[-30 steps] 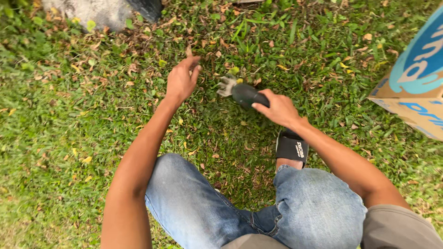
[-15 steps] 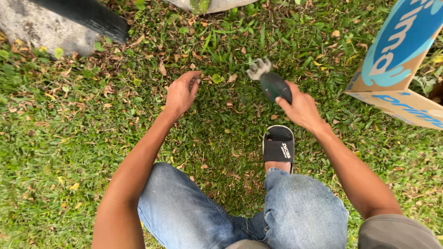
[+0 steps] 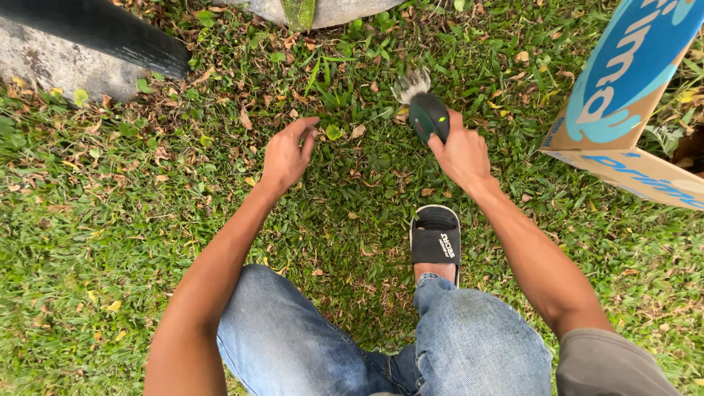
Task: The person weeds a lawn by hand and using a hand rake, picking up the pulled weeds and placing them into a cardboard box.
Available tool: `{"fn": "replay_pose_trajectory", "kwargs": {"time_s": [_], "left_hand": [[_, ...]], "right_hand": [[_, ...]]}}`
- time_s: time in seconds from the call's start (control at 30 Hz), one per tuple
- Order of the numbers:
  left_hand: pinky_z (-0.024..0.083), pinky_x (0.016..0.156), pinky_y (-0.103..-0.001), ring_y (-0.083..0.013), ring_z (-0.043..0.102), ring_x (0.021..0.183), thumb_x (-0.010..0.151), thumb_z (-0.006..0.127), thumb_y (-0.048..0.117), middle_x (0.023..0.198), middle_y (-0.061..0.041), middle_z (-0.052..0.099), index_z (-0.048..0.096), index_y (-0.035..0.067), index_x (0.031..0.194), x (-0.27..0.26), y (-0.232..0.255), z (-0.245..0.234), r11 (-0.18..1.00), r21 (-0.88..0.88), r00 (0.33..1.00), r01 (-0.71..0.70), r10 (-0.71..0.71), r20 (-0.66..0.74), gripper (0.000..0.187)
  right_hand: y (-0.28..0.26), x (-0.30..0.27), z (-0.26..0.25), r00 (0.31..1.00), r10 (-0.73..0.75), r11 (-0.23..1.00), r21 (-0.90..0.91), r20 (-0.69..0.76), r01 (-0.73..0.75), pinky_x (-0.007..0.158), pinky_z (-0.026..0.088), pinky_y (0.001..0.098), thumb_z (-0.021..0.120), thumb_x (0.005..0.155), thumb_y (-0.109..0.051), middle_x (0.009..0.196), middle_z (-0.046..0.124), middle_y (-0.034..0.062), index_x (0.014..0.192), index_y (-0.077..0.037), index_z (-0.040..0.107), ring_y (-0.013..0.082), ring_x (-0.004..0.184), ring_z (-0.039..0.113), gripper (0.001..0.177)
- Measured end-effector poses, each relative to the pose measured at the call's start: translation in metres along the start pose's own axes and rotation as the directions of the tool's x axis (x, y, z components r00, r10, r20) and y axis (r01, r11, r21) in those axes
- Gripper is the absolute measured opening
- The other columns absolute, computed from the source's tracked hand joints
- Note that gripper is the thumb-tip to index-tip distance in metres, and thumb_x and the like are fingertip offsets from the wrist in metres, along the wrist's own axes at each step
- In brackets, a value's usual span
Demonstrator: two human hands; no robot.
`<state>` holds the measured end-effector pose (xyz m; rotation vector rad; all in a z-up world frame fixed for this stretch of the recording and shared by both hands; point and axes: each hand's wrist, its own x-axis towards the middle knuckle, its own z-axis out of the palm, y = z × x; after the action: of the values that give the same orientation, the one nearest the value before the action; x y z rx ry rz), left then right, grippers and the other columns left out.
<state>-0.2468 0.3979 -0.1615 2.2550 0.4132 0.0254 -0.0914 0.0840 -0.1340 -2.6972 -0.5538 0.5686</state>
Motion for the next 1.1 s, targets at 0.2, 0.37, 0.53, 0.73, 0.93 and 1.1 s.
{"fn": "replay_pose_trajectory", "kwargs": {"time_s": [0.2, 0.37, 0.53, 0.73, 0.93, 1.1], "left_hand": [[0.059, 0.083, -0.043, -0.0333, 0.075, 0.092, 0.101, 0.061, 0.015, 0.110, -0.017, 0.076, 0.068, 0.008, 0.128, 0.000, 0.001, 0.002, 1.000, -0.008, 1.000, 0.028, -0.028, 0.000, 0.028], [0.059, 0.082, -0.042, -0.0319, 0.076, 0.093, 0.099, 0.062, 0.014, 0.110, -0.017, 0.076, 0.068, 0.007, 0.126, -0.001, -0.001, 0.006, 0.999, 0.016, 0.999, -0.030, 0.030, -0.015, 0.029], [0.061, 0.078, -0.040, -0.0276, 0.077, 0.086, 0.101, 0.060, 0.013, 0.109, -0.017, 0.077, 0.067, 0.007, 0.127, 0.001, -0.003, 0.010, 1.000, 0.021, 1.000, 0.009, -0.009, 0.018, 0.028], [0.062, 0.076, -0.040, -0.0277, 0.078, 0.086, 0.101, 0.058, 0.012, 0.111, -0.017, 0.076, 0.067, 0.007, 0.128, 0.002, 0.000, 0.012, 1.000, 0.008, 0.999, 0.009, -0.009, 0.038, 0.029], [0.059, 0.079, -0.043, -0.0323, 0.076, 0.088, 0.100, 0.060, 0.015, 0.110, -0.018, 0.077, 0.068, 0.007, 0.126, 0.002, 0.007, 0.009, 1.000, 0.013, 0.999, 0.005, -0.006, 0.036, 0.028], [0.059, 0.082, -0.042, -0.0313, 0.076, 0.092, 0.099, 0.061, 0.015, 0.109, -0.017, 0.077, 0.067, 0.007, 0.128, 0.001, 0.001, 0.007, 1.000, -0.017, 1.000, -0.020, 0.020, -0.003, 0.030]], "right_hand": [[-0.017, 0.042, 0.001, 1.000, -0.023, 1.000, 0.016, -0.010, 0.023, 0.079, 0.057, 0.0581, 0.068, 0.096, -0.027, 0.090, 0.070, 0.0338, 0.139, 0.007, 0.047, 0.0528, 0.083, 0.070, 0.059], [-0.030, 0.078, 0.002, 1.000, 0.019, 0.999, 0.048, -0.002, -0.019, 0.080, 0.058, 0.0571, 0.069, 0.096, -0.026, 0.092, 0.071, 0.0322, 0.134, 0.006, 0.050, 0.0515, 0.087, 0.070, 0.054], [-0.039, 0.102, 0.006, 0.999, 0.011, 0.999, 0.040, -0.036, -0.010, 0.079, 0.057, 0.0567, 0.070, 0.095, -0.025, 0.091, 0.071, 0.0322, 0.133, 0.007, 0.049, 0.0513, 0.087, 0.070, 0.054], [-0.048, 0.122, 0.014, 0.998, 0.003, 1.000, 0.029, -0.057, -0.001, 0.078, 0.059, 0.0549, 0.069, 0.096, -0.024, 0.093, 0.072, 0.0317, 0.133, 0.008, 0.049, 0.0493, 0.087, 0.072, 0.054], [-0.050, 0.106, -0.002, 0.999, 0.025, 0.998, 0.056, -0.042, -0.023, 0.078, 0.060, 0.0544, 0.067, 0.096, -0.024, 0.092, 0.071, 0.0326, 0.137, 0.008, 0.048, 0.0488, 0.085, 0.073, 0.055], [-0.041, 0.052, -0.018, 0.999, 0.031, 0.999, 0.039, 0.018, -0.032, 0.078, 0.058, 0.0567, 0.068, 0.094, -0.028, 0.089, 0.071, 0.0328, 0.136, 0.006, 0.049, 0.0505, 0.082, 0.071, 0.057]]}}
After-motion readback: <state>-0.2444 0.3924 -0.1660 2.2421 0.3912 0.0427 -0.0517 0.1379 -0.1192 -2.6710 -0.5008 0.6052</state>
